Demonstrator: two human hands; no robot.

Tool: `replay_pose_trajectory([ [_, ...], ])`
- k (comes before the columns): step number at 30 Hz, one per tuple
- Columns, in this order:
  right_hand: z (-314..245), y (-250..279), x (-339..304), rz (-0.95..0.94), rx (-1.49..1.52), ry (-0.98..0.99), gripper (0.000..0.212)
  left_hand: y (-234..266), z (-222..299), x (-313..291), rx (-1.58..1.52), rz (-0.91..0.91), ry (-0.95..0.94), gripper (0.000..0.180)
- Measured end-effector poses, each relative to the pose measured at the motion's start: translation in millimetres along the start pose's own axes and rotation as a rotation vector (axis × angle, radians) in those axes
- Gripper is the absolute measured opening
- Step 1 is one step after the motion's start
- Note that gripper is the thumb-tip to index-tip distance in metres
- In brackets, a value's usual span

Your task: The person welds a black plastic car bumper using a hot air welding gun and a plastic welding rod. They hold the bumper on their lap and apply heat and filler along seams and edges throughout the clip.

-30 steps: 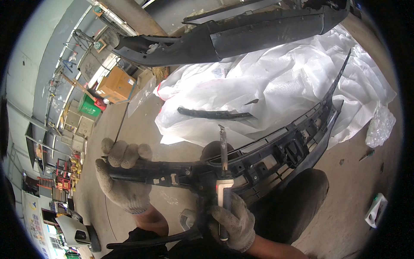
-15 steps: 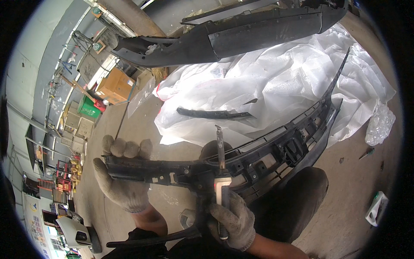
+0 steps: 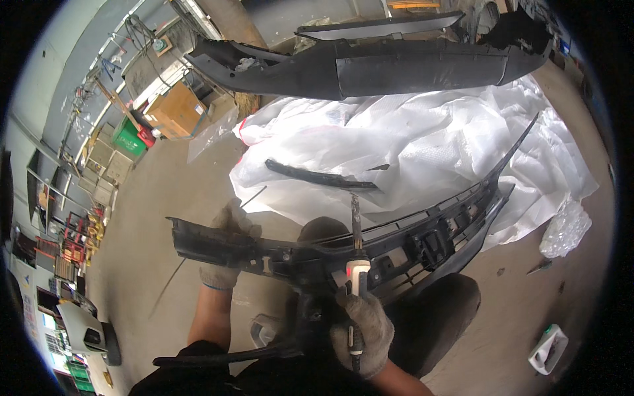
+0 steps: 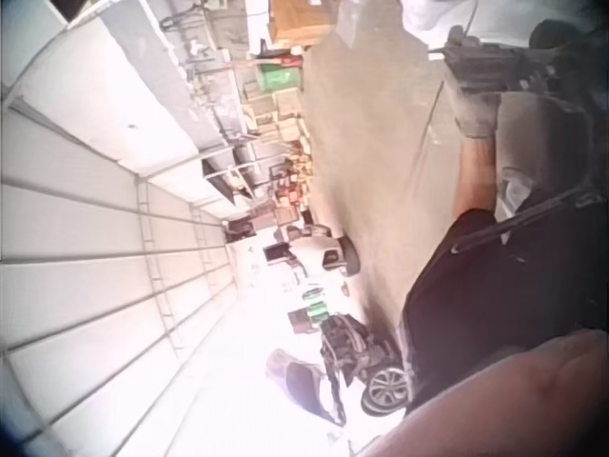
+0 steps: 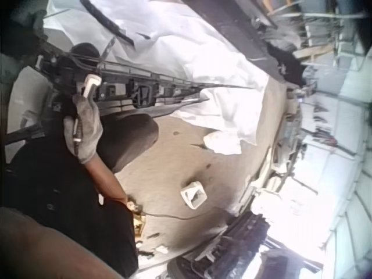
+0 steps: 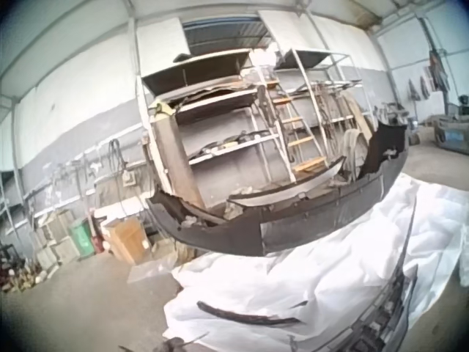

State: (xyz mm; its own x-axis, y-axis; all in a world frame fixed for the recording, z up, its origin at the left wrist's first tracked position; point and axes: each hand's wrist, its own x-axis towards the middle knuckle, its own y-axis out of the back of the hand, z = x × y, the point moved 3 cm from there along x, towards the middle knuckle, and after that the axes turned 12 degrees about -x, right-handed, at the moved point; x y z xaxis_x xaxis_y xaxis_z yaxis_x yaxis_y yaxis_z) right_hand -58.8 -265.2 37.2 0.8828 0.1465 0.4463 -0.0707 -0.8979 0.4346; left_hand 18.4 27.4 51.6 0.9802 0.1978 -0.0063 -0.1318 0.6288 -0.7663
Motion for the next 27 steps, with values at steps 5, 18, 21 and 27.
replay_pose_trajectory([
  [5, 16.0, -0.5, -12.4, 0.144, 0.170, -0.079, 0.060, -2.6, 8.9, -1.6, 0.323, 0.063, -0.068, 0.046],
  [18, 23.8, 26.9, 7.2, 0.284, 0.208, -0.176, 0.061, 14.4, 8.5, 2.1, 0.344, 0.088, -0.042, 0.032],
  [21, 18.5, 41.1, 19.4, 0.320, 0.153, -0.177, 0.059, 20.8, 18.7, 2.8, 0.393, 0.097, -0.052, 0.035],
  [27, 34.9, 32.9, 45.6, 0.264, -0.096, -0.105, 0.041, 48.3, -23.2, -1.2, 0.791, -0.179, -0.266, 0.036],
])
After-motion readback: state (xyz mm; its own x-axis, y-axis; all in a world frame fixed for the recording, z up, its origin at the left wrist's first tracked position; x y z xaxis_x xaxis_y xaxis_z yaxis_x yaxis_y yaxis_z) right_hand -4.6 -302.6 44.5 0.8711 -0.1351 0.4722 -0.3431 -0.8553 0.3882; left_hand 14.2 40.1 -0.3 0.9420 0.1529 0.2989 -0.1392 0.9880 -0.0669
